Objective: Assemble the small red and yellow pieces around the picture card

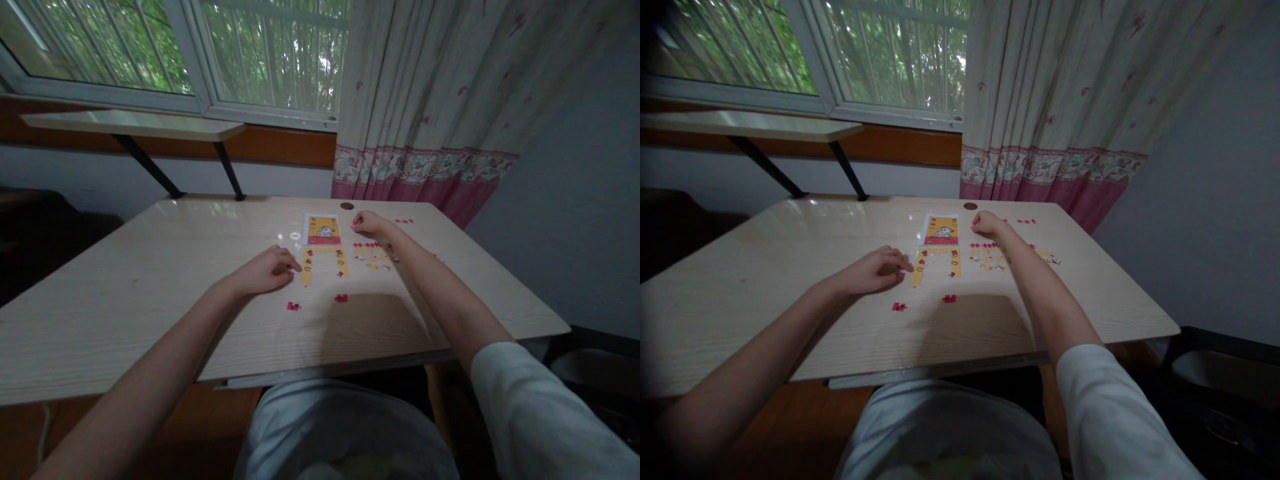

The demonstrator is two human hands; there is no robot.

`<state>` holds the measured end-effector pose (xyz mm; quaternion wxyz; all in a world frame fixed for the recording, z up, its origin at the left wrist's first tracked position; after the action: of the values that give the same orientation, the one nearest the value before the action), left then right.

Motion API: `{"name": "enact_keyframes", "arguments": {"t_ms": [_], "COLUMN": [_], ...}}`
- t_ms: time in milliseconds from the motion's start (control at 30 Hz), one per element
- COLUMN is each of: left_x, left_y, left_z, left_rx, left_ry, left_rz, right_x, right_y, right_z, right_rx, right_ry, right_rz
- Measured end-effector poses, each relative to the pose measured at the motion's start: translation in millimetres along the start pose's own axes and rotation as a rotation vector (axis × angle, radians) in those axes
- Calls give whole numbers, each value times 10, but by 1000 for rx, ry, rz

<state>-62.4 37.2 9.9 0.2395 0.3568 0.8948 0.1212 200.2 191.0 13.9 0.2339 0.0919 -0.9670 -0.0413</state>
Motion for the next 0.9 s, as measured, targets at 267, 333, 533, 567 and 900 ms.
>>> {"name": "enact_keyframes", "arguments": {"t_ms": [267,333,533,567,900], "left_x": [-44,-54,-157,-173,-226], "left_y": [-36,-62,-117,-118,-68], "left_z": [-91,-105,-84,-73,35], "left_rx": [136,175,244,252,237], "left_ry": [-3,18,-7,-7,11], "left_rz": [-28,-54,-68,-68,-7], "right_x": [97,174,486,550,901], "right_y": [-391,-594,-1192,-1275,-1708], "right_z": [47,72,218,242,378], "right_rx": [-54,0,209,232,312], "right_ry": [428,565,722,721,586], "right_rz": [-95,-127,-225,-244,-276]}}
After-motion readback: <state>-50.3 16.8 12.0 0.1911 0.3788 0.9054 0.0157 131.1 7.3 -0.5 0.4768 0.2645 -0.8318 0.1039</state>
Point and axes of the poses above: each hand's wrist, its own y-axis towards the middle knuckle, its own z-axis out of the palm, x = y × z, the point moved 4 cm from there along y, towards the middle knuckle, and after that the axes turned 11 degrees about -x, right-handed, at the moved point
